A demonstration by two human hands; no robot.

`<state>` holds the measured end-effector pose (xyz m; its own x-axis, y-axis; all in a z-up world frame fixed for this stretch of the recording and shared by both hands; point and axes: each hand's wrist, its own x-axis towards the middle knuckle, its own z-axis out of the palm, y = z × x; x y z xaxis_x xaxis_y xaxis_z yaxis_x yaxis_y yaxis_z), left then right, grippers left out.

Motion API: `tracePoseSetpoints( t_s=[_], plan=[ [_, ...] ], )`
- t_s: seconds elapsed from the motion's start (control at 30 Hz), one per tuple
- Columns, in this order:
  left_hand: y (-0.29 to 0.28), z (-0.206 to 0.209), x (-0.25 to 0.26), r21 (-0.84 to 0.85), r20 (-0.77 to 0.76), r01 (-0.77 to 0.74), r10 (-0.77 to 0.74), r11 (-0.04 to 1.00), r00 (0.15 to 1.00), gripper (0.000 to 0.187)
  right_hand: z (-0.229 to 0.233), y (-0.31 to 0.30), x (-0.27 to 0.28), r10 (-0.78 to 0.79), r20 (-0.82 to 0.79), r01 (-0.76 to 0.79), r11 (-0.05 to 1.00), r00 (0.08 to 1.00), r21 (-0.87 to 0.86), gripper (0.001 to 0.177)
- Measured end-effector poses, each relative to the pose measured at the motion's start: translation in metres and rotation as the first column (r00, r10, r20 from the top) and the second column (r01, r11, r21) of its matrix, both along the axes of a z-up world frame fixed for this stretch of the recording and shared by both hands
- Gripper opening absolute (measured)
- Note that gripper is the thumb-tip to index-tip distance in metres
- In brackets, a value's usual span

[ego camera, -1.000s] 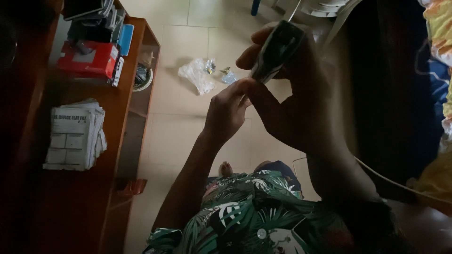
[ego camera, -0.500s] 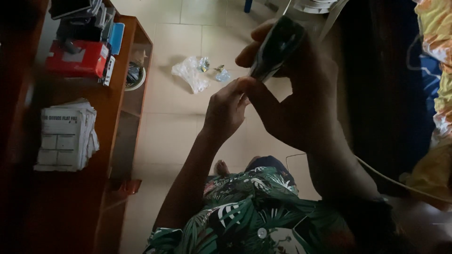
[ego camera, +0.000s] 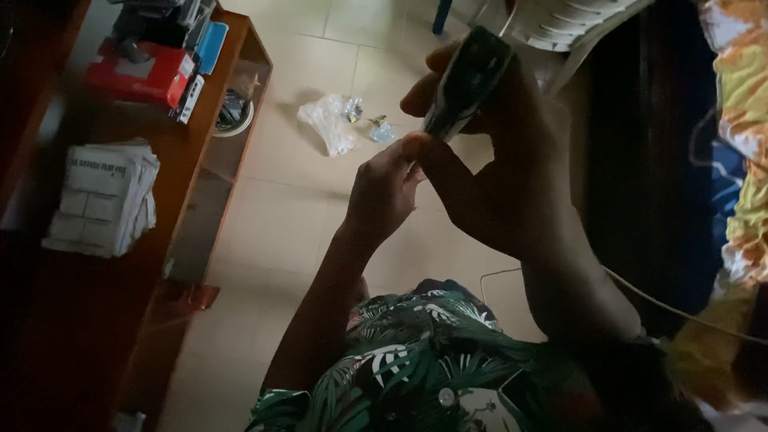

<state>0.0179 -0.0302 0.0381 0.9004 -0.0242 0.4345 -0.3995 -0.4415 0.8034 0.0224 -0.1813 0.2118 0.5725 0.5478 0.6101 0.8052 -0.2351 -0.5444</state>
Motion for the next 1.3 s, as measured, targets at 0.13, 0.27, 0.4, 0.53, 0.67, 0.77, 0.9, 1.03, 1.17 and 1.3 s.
tracePoseSetpoints(
  t_s=[0.13,0.27,0.4,0.53,0.67,0.77,0.9,1.03,1.17,1.3],
  plan=[
    [-0.018,0.011,-0.005,-0.008,-0.017,-0.046,0.045,0.999,0.999,0.035,0.000,-0.019,0.005,0.037,0.037,-0.037,0.999,0.999,-0.010,0.052],
    [-0.034,0.017,-0.012,-0.017,0.061,-0.072,0.073,0.997,0.995,0.039,0.002,-0.034,0.004,0.078,0.058,-0.078,0.997,0.995,-0.011,0.051],
    [-0.048,0.021,-0.020,0.033,0.017,-0.112,0.111,0.993,0.994,0.047,-0.006,-0.049,-0.004,0.073,0.007,-0.073,0.997,0.997,0.023,0.047],
    [-0.061,0.011,-0.029,0.066,-0.003,-0.159,0.160,0.985,0.987,0.033,-0.008,-0.063,-0.011,0.086,-0.053,-0.083,0.994,0.995,0.066,0.044],
    [-0.073,0.015,-0.041,0.084,-0.080,-0.161,0.168,0.983,0.982,0.028,-0.016,-0.077,-0.017,0.113,-0.075,-0.103,0.988,0.991,0.116,0.044],
    [-0.078,0.010,-0.049,0.112,-0.093,-0.152,0.162,0.982,0.982,0.025,-0.021,-0.086,-0.021,0.121,-0.069,-0.110,0.983,0.990,0.150,0.042],
    [-0.082,0.020,-0.062,0.179,-0.117,-0.172,0.195,0.969,0.974,0.018,-0.025,-0.089,-0.020,0.091,0.027,-0.094,0.986,0.995,0.137,0.037],
    [-0.080,0.008,-0.066,0.199,-0.119,-0.163,0.189,0.966,0.975,0.016,-0.026,-0.086,-0.025,0.025,-0.049,-0.019,0.992,0.998,0.121,0.034],
    [-0.074,0.003,-0.069,0.238,-0.220,-0.132,0.186,0.962,0.958,0.017,-0.061,-0.086,-0.009,0.024,-0.086,-0.010,0.987,0.996,0.160,0.035],
    [-0.067,-0.009,-0.069,0.217,-0.298,-0.127,0.189,0.968,0.936,0.015,-0.098,-0.076,0.014,0.047,-0.089,-0.030,0.982,0.995,0.184,0.036]
  ],
)
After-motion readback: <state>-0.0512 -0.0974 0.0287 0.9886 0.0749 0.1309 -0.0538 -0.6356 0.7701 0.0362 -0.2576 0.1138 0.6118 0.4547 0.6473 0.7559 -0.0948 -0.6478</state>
